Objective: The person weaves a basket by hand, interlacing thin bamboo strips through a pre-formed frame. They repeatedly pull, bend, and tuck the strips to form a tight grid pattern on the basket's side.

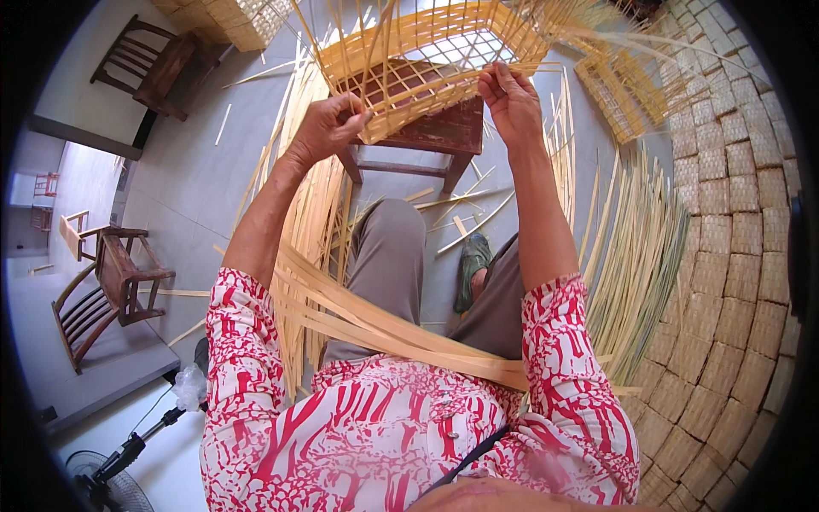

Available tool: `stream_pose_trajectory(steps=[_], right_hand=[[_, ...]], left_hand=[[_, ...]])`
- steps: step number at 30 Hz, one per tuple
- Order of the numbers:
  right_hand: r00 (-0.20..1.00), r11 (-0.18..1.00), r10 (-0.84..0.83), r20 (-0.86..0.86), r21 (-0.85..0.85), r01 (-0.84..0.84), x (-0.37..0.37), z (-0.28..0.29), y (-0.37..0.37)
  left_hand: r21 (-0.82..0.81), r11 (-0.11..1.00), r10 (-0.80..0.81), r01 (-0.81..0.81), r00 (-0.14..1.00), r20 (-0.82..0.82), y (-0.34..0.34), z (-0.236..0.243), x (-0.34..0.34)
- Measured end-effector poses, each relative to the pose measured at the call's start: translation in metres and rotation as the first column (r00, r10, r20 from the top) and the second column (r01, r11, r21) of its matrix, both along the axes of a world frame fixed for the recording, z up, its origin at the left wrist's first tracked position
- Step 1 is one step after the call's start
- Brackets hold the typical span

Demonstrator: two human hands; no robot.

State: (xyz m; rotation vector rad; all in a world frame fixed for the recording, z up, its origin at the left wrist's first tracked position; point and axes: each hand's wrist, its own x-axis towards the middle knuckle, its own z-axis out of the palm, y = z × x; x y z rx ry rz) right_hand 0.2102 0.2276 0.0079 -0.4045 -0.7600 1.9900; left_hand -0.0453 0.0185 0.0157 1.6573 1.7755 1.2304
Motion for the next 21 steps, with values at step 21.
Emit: stream_pose_trajectory(steps=[21], right_hand=[[0.994,0.992,0.108,-0.002,-0.058,-0.108,-0.013,-0.063,0.015]], left_hand=[[-0.208,0.957,-0.24,0.203,0.956,-0.168,-0.012,0.028,-0.033]])
